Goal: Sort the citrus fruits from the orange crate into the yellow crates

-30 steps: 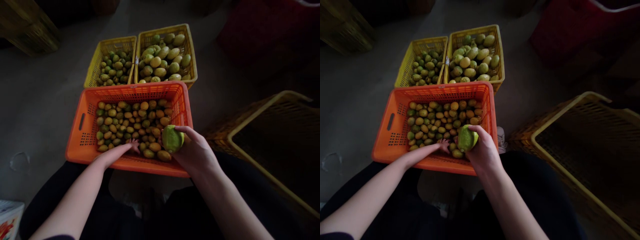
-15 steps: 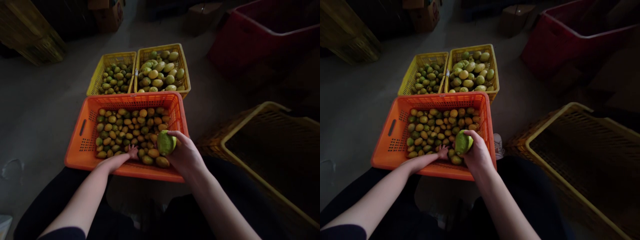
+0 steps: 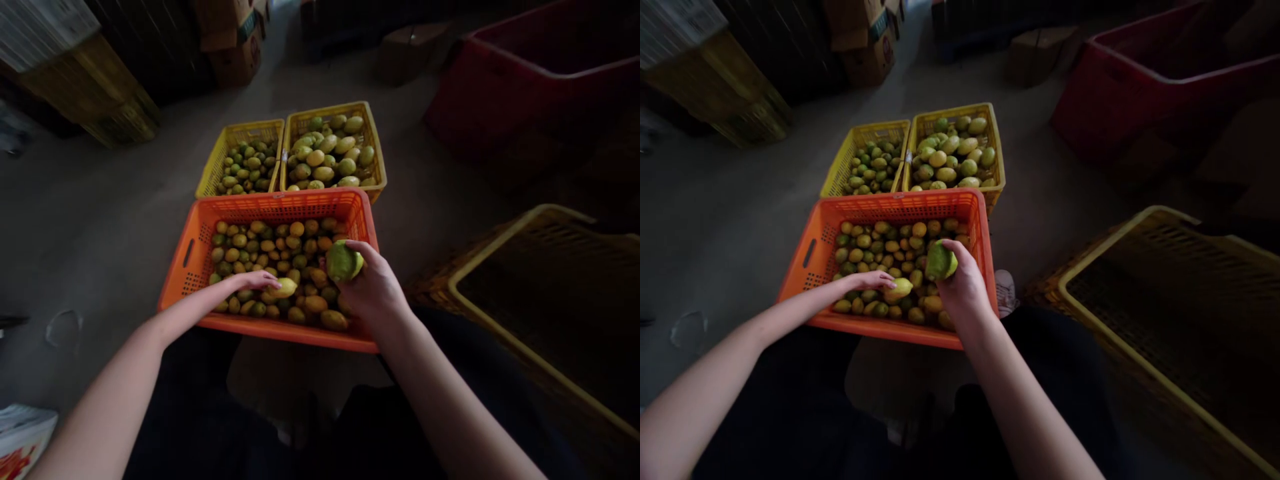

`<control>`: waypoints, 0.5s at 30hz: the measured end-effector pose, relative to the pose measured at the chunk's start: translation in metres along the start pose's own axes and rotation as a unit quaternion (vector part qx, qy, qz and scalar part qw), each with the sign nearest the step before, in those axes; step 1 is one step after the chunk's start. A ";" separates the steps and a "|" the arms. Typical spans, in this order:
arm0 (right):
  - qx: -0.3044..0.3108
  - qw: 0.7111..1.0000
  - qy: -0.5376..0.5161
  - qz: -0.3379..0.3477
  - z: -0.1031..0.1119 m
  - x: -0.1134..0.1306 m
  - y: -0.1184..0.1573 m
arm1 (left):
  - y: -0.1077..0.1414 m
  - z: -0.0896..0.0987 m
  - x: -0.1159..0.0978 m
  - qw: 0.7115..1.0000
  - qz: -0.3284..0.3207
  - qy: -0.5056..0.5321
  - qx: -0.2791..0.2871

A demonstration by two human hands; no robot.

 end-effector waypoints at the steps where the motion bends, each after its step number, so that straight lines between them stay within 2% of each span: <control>1: -0.004 1.000 -0.003 -0.015 -0.004 0.000 0.001 | 0.014 0.000 -0.013 1.000 -0.004 0.029 -0.002; 4: -0.016 0.998 0.024 -0.058 -0.017 -0.001 0.012 | 0.062 -0.005 -0.049 0.992 -0.039 0.119 -0.013; 6: -0.008 0.996 0.045 -0.078 -0.026 -0.004 0.021 | 0.094 -0.012 -0.065 0.969 -0.090 0.227 -0.026; 9: 0.030 0.992 0.064 -0.108 -0.038 -0.015 0.031 | 0.134 -0.027 -0.076 0.926 -0.163 0.340 -0.014; 12: 0.073 0.987 0.076 -0.123 -0.046 -0.027 0.035 | 0.156 -0.041 -0.077 0.895 -0.212 0.391 -0.009; 15: 0.117 0.983 0.079 -0.115 -0.052 -0.034 0.035 | 0.163 -0.046 -0.077 0.867 -0.250 0.431 -0.024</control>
Point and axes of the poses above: each hand's wrist, its own y-axis away from the middle knuckle, its own z-axis out of the back of the hand, x = y × z, the point moved 5 cm from there along -y, towards the middle knuckle, and after that the axes turned 8 degrees about y, right-handed, at the moved point
